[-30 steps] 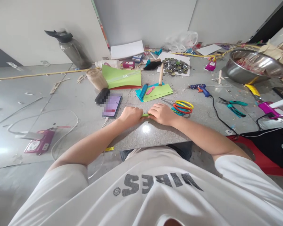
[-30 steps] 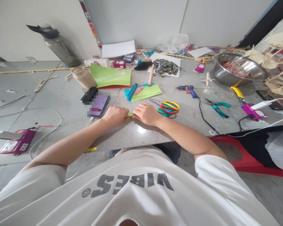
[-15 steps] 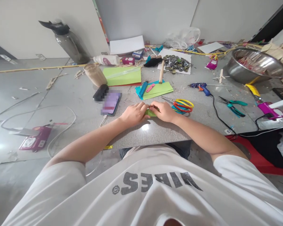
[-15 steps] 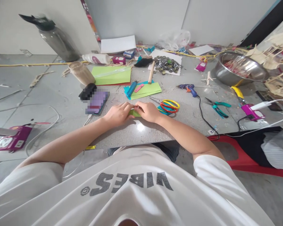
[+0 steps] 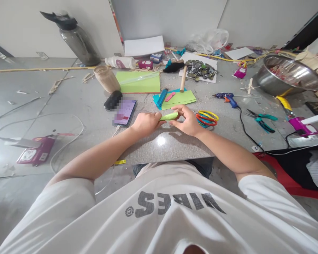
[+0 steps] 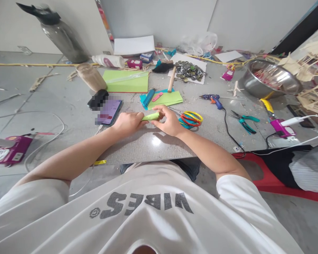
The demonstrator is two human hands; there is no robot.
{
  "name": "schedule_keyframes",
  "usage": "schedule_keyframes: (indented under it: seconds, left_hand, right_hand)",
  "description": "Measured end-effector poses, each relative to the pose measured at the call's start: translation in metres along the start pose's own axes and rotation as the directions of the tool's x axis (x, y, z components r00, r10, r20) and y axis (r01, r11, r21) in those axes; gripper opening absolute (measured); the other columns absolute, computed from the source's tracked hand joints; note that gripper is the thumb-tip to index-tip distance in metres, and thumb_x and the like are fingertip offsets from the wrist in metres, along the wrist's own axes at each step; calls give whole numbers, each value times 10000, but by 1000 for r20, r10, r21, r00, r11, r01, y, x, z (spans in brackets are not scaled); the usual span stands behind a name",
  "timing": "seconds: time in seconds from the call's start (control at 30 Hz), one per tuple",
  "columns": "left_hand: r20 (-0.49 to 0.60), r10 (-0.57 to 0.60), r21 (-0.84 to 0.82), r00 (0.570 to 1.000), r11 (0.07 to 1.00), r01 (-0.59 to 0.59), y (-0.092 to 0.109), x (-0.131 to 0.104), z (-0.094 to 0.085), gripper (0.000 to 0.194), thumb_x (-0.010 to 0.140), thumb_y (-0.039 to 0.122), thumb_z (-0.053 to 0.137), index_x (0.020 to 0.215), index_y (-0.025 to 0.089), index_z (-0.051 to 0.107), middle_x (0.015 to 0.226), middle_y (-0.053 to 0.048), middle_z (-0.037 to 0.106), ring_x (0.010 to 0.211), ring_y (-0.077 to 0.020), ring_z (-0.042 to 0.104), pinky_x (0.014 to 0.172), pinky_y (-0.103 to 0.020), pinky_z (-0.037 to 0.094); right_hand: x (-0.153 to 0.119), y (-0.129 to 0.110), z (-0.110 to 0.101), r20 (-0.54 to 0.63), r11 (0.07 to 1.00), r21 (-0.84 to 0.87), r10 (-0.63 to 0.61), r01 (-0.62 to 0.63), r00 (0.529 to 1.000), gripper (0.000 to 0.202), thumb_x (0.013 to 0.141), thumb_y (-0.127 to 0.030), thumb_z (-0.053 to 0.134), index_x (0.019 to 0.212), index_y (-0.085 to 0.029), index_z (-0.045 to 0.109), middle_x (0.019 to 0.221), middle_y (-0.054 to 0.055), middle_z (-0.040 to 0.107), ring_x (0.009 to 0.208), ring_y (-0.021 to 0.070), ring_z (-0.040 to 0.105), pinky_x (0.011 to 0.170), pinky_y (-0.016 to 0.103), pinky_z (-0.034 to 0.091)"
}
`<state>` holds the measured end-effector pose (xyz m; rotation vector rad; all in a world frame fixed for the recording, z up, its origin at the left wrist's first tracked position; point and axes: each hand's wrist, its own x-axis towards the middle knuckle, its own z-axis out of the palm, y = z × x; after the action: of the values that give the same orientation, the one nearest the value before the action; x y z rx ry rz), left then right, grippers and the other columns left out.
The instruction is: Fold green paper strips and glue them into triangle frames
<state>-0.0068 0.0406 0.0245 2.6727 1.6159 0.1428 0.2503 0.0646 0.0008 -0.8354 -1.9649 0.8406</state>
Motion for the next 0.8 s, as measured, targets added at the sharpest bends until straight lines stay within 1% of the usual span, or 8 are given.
schedule_keyframes:
  seconds: [0.1,0.17,0.27,0.37,0.47,0.6,0.7,0.8]
  left_hand:
    - [-103,58,-93,993,993,-68,5,-5,6,311,1168,305,509,1312,181,755,1100,-172,849,939,-337,830,698,-375,482]
    - [-203,119,-124,972,981,-146,10,-9,11,325,1155,273,490,1346,182,737,1182,-179,841,984,-325,815,724,-376,512]
    - [-299,185,-88,936,971,-220,16,-12,14,315,1203,335,445,1173,201,728,1110,-177,809,980,-317,771,725,-382,496]
    - [-318,201,-45,926,973,-226,16,-13,12,451,1260,465,387,1016,229,683,975,-155,760,886,-300,718,679,-384,407]
    - [-307,180,-60,934,976,-208,12,-13,7,601,1284,630,340,971,235,667,896,-122,731,777,-265,676,644,-372,317]
    - [-211,201,-68,957,973,-219,7,-13,3,698,1272,725,354,941,226,714,779,-92,724,669,-238,655,629,-364,248]
    - [-83,214,-78,973,972,-220,6,-13,-1,629,1249,684,480,926,225,765,739,-87,750,654,-242,683,636,-362,258]
    - [13,209,-127,978,970,-205,8,-12,-4,521,1211,632,593,962,233,816,754,-76,788,673,-245,725,649,-350,311]
  right_hand:
    - [-4,-1,5,-16,988,-132,-82,79,997,303,1087,-440,832,1310,-256,737,1066,56,836,952,245,763,961,429,646]
    - [-8,-3,9,2,968,-182,-177,174,984,257,1162,-504,779,1230,-256,782,1083,78,854,961,254,771,951,430,643]
    - [-12,-5,13,5,913,-198,-363,357,932,271,1219,-522,729,1266,-261,787,1083,88,850,946,249,765,912,416,626]
    - [-16,-3,11,35,842,-231,-494,488,869,223,1249,-457,685,1380,-287,747,1081,84,832,948,259,762,906,435,614]
    - [-17,0,4,82,799,-297,-524,523,848,245,1274,-425,596,1425,-300,744,1054,92,808,966,283,758,921,480,611]
    - [-14,-2,-6,102,780,-425,-462,459,881,406,1299,-445,435,1364,-306,811,1008,110,766,941,292,733,880,508,603]
    - [-11,-5,-13,181,742,-470,-449,478,875,494,1308,-473,373,1294,-326,845,1000,107,747,956,289,726,873,498,594]
    - [-10,-8,-18,280,688,-477,-471,547,836,484,1302,-566,431,1299,-319,848,1085,117,781,1013,281,735,904,474,595]
